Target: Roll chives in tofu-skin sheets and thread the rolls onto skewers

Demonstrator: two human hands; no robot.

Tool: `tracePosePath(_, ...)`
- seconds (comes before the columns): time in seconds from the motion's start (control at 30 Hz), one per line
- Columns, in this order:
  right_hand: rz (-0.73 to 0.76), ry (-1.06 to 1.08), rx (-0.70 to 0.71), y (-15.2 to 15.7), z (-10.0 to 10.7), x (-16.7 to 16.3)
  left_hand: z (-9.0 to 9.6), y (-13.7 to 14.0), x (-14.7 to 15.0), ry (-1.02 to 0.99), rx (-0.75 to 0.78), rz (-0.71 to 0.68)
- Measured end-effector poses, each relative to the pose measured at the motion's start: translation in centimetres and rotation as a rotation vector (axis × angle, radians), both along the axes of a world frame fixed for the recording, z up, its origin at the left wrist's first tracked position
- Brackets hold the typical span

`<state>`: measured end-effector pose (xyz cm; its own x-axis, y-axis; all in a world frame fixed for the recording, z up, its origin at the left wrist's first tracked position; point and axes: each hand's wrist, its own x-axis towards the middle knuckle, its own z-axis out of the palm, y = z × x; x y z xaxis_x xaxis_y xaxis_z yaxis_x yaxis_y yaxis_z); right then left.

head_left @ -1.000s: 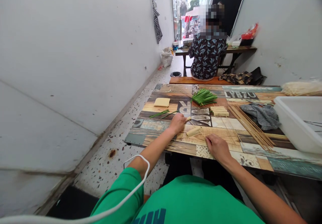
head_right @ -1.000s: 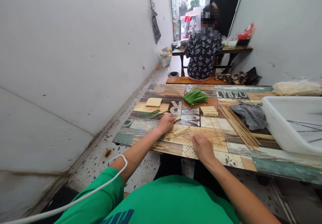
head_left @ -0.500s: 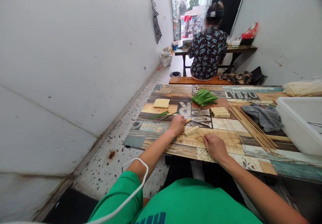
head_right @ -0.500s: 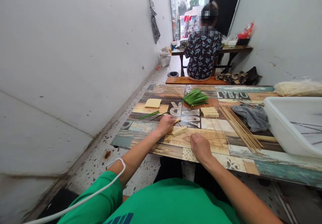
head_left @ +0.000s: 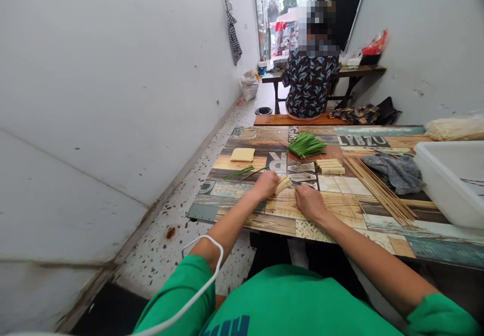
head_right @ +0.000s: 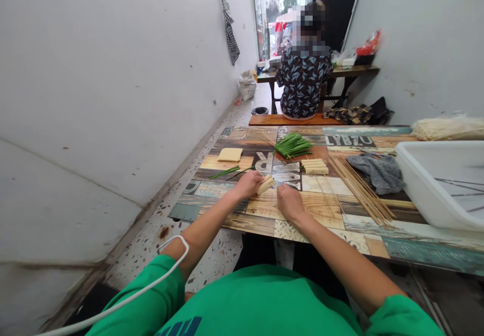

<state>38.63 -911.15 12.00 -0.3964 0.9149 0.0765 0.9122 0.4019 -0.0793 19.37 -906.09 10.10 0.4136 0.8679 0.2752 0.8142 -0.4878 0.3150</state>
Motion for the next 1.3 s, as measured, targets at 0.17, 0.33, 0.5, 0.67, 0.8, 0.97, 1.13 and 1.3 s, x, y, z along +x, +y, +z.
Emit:
tracePosePath(0.17, -0.022, 0.037, 0.005, -0.2, -0.3, -0.4, 0.1, -1.2, 0.4, 0.066, 0.048, 0.038)
tracePosePath(0.33, -0.045, 0.113, 0.055, -1.0, 0.1, 1.4, -0.2, -1.9, 3.1, -0.056, 0.089, 0.177)
tracePosePath(0.5, -0.152, 0.095, 0.151, -3.1, -0.3, 7.5, 0.3, -2.5, 9.8, -0.091, 0.074, 0.093)
tracePosePath(0.67, -0.018, 0.003, 0.207, -2.0, 1.5, 12.4, 0.3, -3.2, 13.7, -0.045, 0.039, 0.069)
tracePosePath(0.8, 0.044, 0.051, 0.139, 4.4, 5.1, 10.1, 0.8, -4.4, 12.3, -0.094, 0.012, 0.058)
tracePosePath(0.97, -0.073, -0.085, 0.107, 12.6, 6.0, 2.4, 1.7, -5.0, 7.6, -0.159, -0.048, 0.14)
tracePosePath(1.13, -0.085, -0.214, 0.094, 14.6, 4.6, -0.4, 2.0, -1.8, 2.6, -0.446, -0.247, 0.319)
tracePosePath(1.3, -0.001, -0.264, 0.22, 14.0, 4.6, -0.7, 3.3, 4.3, 4.2, -1.293, -0.716, 0.423)
